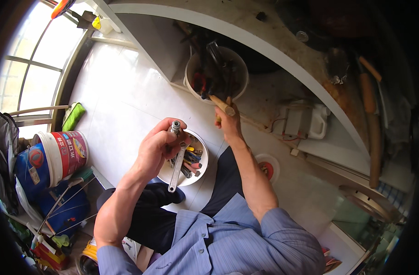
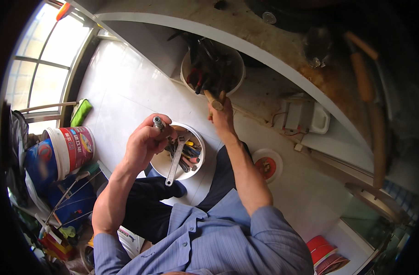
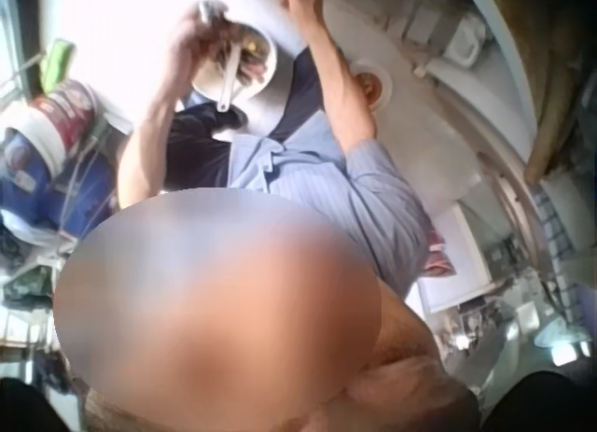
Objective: The person disassembles a faucet component by hand, removing a small metal piece and placing it in a container of parts.
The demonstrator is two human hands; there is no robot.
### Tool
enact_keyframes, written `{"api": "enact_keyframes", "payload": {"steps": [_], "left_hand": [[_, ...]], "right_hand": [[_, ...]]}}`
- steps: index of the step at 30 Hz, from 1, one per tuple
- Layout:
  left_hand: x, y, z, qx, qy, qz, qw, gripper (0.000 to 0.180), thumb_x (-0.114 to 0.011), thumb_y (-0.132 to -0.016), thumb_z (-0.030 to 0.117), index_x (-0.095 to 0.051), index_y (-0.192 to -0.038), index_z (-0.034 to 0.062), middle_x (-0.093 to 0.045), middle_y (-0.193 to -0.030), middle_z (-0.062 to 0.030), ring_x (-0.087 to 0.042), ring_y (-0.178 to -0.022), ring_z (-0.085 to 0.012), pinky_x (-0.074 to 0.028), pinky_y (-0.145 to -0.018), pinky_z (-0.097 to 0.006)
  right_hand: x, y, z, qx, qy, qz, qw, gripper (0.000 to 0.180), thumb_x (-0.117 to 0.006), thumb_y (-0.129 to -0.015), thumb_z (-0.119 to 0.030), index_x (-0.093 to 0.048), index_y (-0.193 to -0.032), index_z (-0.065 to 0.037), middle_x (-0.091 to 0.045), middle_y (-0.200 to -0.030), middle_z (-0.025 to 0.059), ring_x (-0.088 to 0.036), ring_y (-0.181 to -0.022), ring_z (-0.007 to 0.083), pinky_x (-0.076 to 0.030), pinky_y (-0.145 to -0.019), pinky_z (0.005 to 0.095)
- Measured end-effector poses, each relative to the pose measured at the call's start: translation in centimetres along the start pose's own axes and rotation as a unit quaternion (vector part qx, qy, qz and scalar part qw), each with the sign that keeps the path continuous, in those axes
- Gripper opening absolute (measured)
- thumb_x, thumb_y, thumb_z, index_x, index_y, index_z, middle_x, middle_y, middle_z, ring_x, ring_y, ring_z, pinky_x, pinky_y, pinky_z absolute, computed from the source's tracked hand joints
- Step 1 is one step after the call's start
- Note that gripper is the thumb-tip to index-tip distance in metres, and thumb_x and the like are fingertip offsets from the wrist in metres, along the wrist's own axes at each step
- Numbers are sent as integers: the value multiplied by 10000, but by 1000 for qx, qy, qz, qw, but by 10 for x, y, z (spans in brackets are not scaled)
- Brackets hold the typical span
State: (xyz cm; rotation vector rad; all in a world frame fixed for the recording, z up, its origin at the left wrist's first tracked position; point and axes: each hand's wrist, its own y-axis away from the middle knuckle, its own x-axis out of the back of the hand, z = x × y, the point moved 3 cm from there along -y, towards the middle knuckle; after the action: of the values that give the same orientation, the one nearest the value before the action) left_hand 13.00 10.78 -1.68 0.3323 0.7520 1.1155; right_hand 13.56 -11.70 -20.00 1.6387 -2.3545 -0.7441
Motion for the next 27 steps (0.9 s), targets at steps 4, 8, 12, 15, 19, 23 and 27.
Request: {"api": "enact_keyframes", "payload": {"steps": [4,8,12,15,19,23,27], "left_hand": [[4,0,2,-1,1,-2,1000,350,-441,-853,158,-588,-1163,85,-669,-935,-134,-450,-644,-130,-348,-596,-246],[-3,-8,0,14,-2,-11,1000,351,-432,-856,156,-583,-1165,84,-668,-937,-133,-444,-644,-129,-345,-598,-247],[-6,-10,1,18,-7,-10,1000,349,-428,-857,164,-578,-1163,90,-668,-935,-134,-440,-649,-124,-337,-596,-244],[-7,-16,1,33,-18,4,999,344,-426,-859,174,-574,-1160,97,-660,-941,-140,-430,-650,-122,-327,-592,-243],[-5,-16,0,19,-6,-9,1000,340,-429,-859,183,-575,-1154,99,-646,-953,-148,-422,-652,-121,-322,-593,-242],[-7,-21,-1,17,-3,-14,1000,340,-435,-859,184,-577,-1155,95,-644,-949,-142,-424,-658,-120,-327,-603,-246],[-9,-21,-2,25,2,-19,1000,341,-436,-862,181,-577,-1160,94,-650,-953,-134,-429,-664,-120,-331,-609,-253]], "right_hand": [[40,-8,-30,-29,-40,-53,997,243,-696,-899,-205,-581,-1047,-50,-599,-711,58,-532,-484,122,-398,-415,254],[93,-33,-76,-107,-32,-116,987,220,-702,-880,-214,-593,-988,-56,-617,-713,63,-526,-480,120,-369,-397,252],[105,-51,-100,-132,1,-146,980,212,-706,-872,-201,-593,-996,-71,-631,-728,71,-521,-481,117,-344,-396,251],[107,-59,-100,-151,25,-151,977,205,-701,-876,-206,-591,-993,-77,-623,-721,74,-519,-484,117,-338,-403,253],[97,-45,-96,-116,73,-123,983,192,-684,-866,-185,-581,-984,-74,-609,-705,60,-507,-484,124,-327,-422,269],[100,-48,-69,-84,55,-139,985,175,-671,-865,-170,-575,-975,-72,-601,-705,50,-496,-483,122,-325,-424,279],[93,-43,-54,-41,24,-168,985,239,-661,-871,-153,-579,-1072,-54,-591,-719,45,-516,-543,129,-382,-480,292]]}}
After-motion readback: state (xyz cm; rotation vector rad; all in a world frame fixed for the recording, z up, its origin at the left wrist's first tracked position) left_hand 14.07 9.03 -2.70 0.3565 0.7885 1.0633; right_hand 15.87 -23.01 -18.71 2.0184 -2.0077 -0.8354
